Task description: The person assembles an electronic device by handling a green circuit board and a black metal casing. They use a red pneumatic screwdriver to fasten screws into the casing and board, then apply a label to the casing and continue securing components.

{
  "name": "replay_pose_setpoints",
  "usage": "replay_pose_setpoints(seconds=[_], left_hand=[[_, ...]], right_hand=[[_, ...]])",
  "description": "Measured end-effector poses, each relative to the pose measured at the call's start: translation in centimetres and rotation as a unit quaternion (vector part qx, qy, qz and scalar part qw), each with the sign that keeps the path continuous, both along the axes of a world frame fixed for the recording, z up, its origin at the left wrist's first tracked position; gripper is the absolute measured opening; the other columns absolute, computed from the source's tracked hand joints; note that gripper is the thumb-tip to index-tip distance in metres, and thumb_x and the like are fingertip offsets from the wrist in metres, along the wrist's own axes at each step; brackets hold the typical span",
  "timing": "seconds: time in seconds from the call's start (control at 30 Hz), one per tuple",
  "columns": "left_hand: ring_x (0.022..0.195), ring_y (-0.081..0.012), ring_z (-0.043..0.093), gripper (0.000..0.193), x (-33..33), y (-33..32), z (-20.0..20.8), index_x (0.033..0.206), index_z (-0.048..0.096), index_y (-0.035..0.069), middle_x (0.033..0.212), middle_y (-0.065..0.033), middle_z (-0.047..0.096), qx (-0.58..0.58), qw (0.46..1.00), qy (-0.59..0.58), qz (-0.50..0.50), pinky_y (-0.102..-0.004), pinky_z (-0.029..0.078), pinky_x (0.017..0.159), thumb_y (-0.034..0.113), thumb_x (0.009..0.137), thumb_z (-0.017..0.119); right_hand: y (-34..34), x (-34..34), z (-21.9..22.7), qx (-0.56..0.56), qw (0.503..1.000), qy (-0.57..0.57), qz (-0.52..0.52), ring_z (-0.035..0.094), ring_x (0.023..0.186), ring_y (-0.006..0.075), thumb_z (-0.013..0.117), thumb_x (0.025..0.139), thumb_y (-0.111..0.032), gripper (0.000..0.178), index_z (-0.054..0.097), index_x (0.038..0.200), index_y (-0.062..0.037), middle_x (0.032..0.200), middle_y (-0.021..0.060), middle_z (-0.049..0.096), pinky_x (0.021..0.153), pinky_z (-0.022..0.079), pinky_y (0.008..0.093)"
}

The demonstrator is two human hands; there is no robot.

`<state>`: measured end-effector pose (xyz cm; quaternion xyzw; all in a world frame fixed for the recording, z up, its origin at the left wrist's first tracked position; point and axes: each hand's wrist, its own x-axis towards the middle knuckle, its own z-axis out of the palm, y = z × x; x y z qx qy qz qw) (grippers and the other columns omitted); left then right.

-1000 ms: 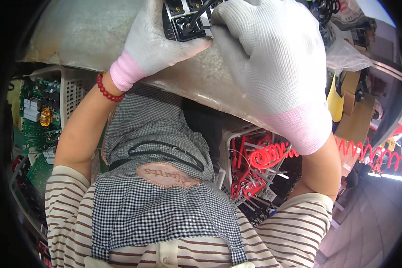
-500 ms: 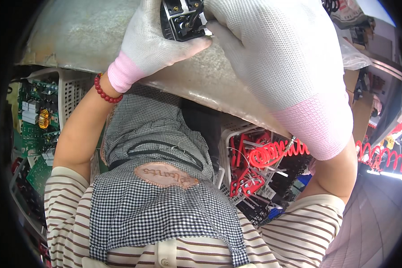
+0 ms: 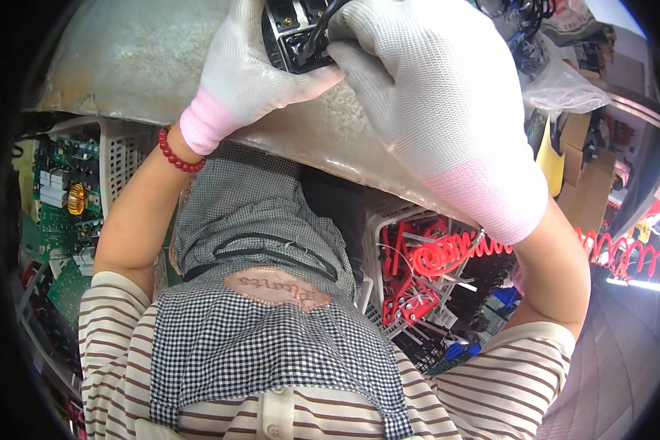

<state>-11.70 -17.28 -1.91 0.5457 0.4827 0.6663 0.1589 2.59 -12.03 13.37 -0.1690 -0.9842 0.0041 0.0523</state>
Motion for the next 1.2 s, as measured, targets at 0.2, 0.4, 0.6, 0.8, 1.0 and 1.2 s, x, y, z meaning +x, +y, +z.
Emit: replay_pose_setpoints(seconds=[0.2,0.4,0.6,0.8,1.0,1.2], left_hand=[[0.111,-0.0245,0.061,0.091,-0.3,-0.2,-0.1,0.135,0.043,0.001,0.122,-0.0166,0.059,-0.009,0.999,-0.016,-0.034,-0.0362,0.049,0.097,0.021,0.060,0.090],[0.112,-0.0163,0.057,0.091,-0.2,-0.3,0.2,0.137,0.038,0.000,0.124,-0.0090,0.055,-0.115,0.986,-0.101,-0.072,-0.0312,0.048,0.098,0.010,0.062,0.088],[0.096,-0.0118,0.058,0.077,-0.1,0.0,0.9,0.129,0.044,0.002,0.111,-0.0046,0.058,-0.087,0.989,-0.099,-0.060,-0.0275,0.052,0.086,0.008,0.063,0.083],[0.107,-0.0148,0.059,0.083,-0.3,-0.3,1.1,0.131,0.045,0.001,0.119,-0.0087,0.059,-0.102,0.989,-0.090,-0.060,-0.0299,0.050,0.095,0.015,0.062,0.090],[0.100,-0.0122,0.060,0.081,0.2,-0.1,1.0,0.129,0.045,0.000,0.112,-0.0079,0.060,-0.073,0.976,-0.173,-0.108,-0.0274,0.052,0.088,0.014,0.063,0.088],[0.093,-0.0151,0.057,0.082,-0.3,-0.3,1.4,0.130,0.043,0.000,0.110,-0.0068,0.059,-0.093,0.995,-0.024,-0.033,-0.0290,0.051,0.082,0.015,0.063,0.087]], right_hand=[[-0.6,0.4,-1.2,0.056,0.998,0.011,0.040,0.061,0.082,0.0329,0.071,0.080,-0.006,0.017,0.065,0.094,-0.0013,0.087,0.0134,0.063,0.074,0.049,0.0390],[-0.3,0.1,-2.3,0.059,0.996,0.067,0.014,0.062,0.084,0.0339,0.071,0.079,-0.008,0.016,0.065,0.092,-0.0018,0.086,0.0139,0.063,0.075,0.049,0.0415],[1.1,0.7,-3.9,-0.035,0.984,0.173,-0.005,0.064,0.080,0.0288,0.064,0.076,-0.010,0.004,0.065,0.078,-0.0061,0.077,0.0111,0.064,0.075,0.049,0.0415],[0.4,0.6,-4.7,0.028,0.985,0.169,0.001,0.063,0.080,0.0291,0.064,0.077,-0.011,0.005,0.065,0.079,-0.0063,0.077,0.0098,0.064,0.073,0.049,0.0414],[-0.2,0.7,-4.9,0.072,0.982,0.174,0.016,0.063,0.080,0.0283,0.064,0.073,-0.010,0.007,0.064,0.079,-0.0066,0.076,0.0086,0.063,0.074,0.048,0.0409],[0.3,1.2,-4.0,0.034,0.989,0.145,-0.008,0.067,0.077,0.0323,0.069,0.064,-0.010,0.014,0.067,0.077,-0.0060,0.075,0.0144,0.067,0.070,0.054,0.0415]])
